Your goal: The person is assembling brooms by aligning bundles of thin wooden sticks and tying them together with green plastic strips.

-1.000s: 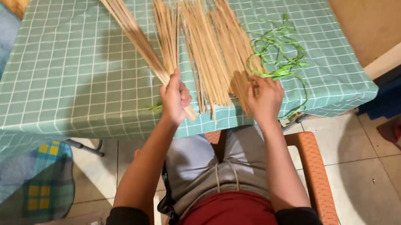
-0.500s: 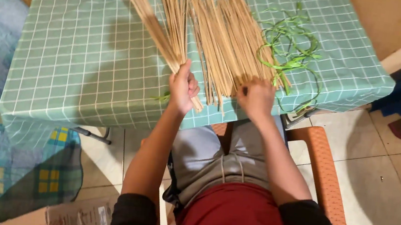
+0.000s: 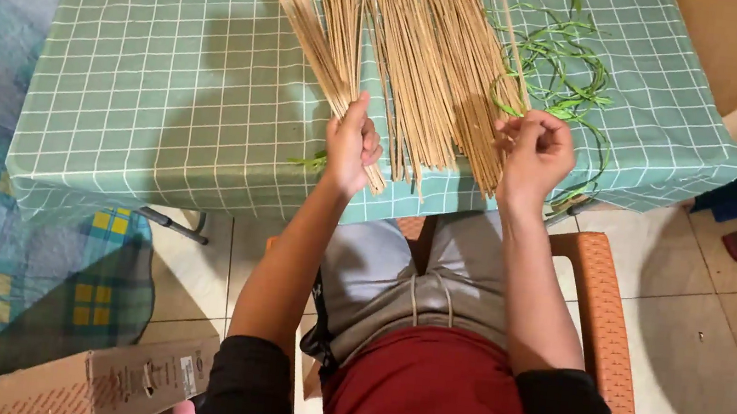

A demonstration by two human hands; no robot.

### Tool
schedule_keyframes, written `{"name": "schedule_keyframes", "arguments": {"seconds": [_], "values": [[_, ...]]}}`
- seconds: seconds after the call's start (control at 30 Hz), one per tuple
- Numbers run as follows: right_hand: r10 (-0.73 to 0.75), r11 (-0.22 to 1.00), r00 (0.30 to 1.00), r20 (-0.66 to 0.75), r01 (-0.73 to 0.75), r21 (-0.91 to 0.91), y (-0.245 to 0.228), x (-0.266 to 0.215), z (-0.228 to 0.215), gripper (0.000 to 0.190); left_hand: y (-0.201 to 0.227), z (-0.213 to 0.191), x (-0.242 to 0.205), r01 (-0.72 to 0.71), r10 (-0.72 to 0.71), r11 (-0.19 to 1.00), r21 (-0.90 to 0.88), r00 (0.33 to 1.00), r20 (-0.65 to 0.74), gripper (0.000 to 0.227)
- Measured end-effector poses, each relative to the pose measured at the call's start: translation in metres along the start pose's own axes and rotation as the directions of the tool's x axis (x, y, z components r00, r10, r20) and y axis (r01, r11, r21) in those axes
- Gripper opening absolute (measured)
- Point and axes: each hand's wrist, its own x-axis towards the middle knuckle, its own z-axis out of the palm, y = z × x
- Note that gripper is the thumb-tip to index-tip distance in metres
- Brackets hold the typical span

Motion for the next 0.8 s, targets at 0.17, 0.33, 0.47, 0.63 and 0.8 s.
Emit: {"name": "schedule_keyframes", "arguments": {"seconds": [0.17, 0.33, 0.47, 0.63, 0.8], "values": [[0.068, 0.994, 0.992, 0.111, -0.077, 0.082, 0.003, -0.01, 0.001, 0.012, 0.009, 0.008, -0.011, -0.005, 0.005, 1.0, 0.011, 1.0, 0.013, 0.051], [0.115, 0.98, 0.979, 0.169, -0.14, 0.14, 0.003, -0.025, 0.011, 0.014, 0.004, 0.002, -0.006, -0.023, 0.023, 1.0, 0.012, 1.0, 0.02, 0.051], [0.197, 0.946, 0.927, 0.318, -0.265, 0.187, -0.008, -0.057, 0.03, 0.018, 0.006, -0.001, -0.009, -0.036, 0.027, 0.993, 0.11, 0.997, 0.075, 0.046], [0.314, 0.902, 0.823, 0.474, -0.415, 0.123, 0.01, -0.109, 0.042, 0.023, 0.005, 0.002, -0.013, -0.06, 0.057, 0.994, 0.09, 0.998, 0.039, 0.048], [0.255, 0.957, 0.798, 0.546, -0.289, -0.024, 0.047, -0.131, 0.037, 0.013, 0.01, 0.001, -0.016, -0.059, 0.056, 0.995, 0.084, 0.998, 0.04, 0.045]]}}
